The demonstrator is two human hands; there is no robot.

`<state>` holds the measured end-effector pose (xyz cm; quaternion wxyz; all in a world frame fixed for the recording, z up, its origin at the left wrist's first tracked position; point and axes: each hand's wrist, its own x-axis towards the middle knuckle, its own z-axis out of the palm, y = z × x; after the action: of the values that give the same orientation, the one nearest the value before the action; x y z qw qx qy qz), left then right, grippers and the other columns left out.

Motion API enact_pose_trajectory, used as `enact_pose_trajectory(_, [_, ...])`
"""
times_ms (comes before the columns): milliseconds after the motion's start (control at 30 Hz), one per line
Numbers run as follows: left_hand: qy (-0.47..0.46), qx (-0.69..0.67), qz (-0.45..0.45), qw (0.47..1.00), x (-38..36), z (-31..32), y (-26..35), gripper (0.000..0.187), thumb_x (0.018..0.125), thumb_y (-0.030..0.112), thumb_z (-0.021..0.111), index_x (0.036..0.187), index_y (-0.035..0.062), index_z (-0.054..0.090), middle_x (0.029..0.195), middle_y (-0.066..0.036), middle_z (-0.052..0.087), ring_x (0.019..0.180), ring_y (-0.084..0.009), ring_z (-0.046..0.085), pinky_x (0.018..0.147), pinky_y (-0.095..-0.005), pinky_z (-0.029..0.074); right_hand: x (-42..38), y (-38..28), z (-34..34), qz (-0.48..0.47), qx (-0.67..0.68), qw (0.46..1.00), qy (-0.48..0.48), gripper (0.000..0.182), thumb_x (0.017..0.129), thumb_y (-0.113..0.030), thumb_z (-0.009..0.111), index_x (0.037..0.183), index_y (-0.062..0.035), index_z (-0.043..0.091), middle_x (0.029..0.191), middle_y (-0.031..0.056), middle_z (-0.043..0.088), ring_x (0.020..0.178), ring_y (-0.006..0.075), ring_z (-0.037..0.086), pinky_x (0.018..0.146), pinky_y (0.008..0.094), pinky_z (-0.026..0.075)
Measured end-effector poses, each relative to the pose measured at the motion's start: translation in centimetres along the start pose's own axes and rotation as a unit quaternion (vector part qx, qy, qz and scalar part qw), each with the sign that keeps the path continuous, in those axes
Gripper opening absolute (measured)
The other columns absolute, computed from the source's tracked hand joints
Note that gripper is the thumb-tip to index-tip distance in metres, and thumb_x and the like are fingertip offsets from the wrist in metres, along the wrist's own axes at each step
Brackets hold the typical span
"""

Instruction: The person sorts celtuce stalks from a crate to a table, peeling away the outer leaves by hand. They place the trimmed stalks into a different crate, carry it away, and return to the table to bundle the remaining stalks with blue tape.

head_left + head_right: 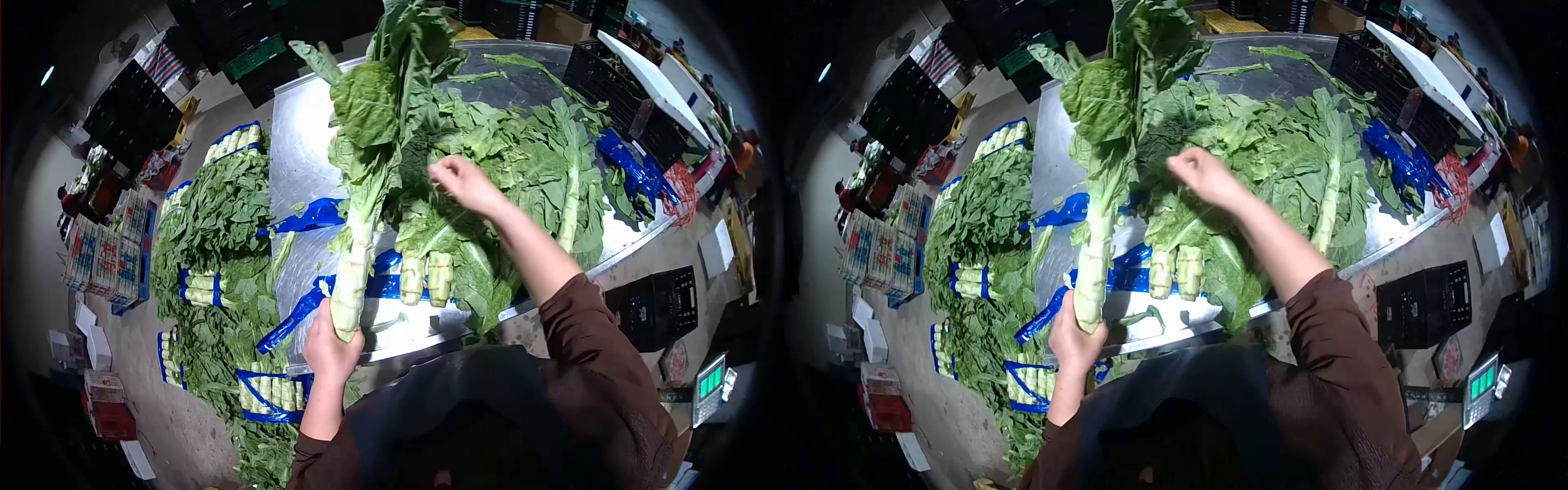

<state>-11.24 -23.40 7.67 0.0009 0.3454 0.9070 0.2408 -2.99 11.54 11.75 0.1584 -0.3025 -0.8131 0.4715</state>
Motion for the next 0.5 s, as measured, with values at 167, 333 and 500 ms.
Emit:
enact_pose_trajectory(167, [0.016,0.036,0.031,0.999,-0.8,0.7,0.4,0.075,0.064,0.018,0.073,0.133,0.0105,0.042,0.099,-0.013,0.063,0.090,-0.0346,0.061,0.074,-0.0445,0.050,-1.7,-3.3,7.2,-0.011,0.206,0.978,-0.024,0.056,0.089,-0.052,0.057,0.100,0.0026,0.050,0.077,0.0057,0.057,0.058,0.0103,0.055,0.049,0.0245,0.046])
enact_pose_trajectory(333, [0.026,0.038,0.016,0.999,-1.5,0.6,0.5,0.075,0.064,0.016,0.073,0.133,0.0118,0.043,0.097,-0.013,0.062,0.089,-0.0346,0.060,0.073,-0.0456,0.049,-3.4,-4.5,9.5,0.042,0.267,0.959,0.087,0.064,0.085,-0.053,0.062,0.098,0.0077,0.049,0.079,0.0082,0.058,0.054,0.0106,0.053,0.047,0.0244,0.046])
enact_pose_trajectory(500, [0.006,-0.013,0.006,1.000,-2.3,1.0,0.4,0.077,0.063,0.018,0.073,0.134,0.0131,0.042,0.096,-0.014,0.061,0.090,-0.0352,0.061,0.073,-0.0457,0.049,-3.1,-3.1,12.1,0.001,0.328,0.928,0.177,0.044,0.088,-0.041,0.064,0.097,0.0011,0.059,0.078,0.0034,0.060,0.056,0.0076,0.051,0.046,0.0214,0.042])
